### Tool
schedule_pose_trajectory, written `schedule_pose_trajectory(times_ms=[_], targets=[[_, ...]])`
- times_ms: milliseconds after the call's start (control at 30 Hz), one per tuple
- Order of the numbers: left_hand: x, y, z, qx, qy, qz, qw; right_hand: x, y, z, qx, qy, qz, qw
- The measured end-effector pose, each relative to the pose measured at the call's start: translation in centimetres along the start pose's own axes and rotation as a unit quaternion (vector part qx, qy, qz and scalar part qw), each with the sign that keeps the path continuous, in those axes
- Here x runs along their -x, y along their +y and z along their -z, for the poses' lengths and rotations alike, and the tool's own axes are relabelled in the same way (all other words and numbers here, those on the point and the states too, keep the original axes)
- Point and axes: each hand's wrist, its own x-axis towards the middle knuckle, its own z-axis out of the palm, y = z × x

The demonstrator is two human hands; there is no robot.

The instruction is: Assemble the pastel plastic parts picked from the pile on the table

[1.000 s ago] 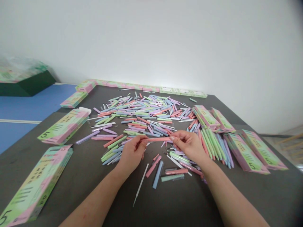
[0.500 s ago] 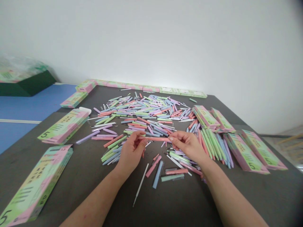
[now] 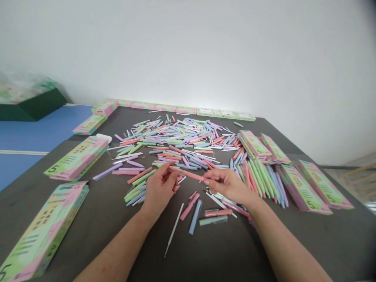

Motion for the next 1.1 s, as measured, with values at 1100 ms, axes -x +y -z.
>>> schedule_pose_trajectory(times_ms=[1100], targets=[[0.1,-1.0,-0.4,0.068,-0.042,-0.029,0.996,7.7,3.1,10.0,0.494,0.297,-0.308,0.757]])
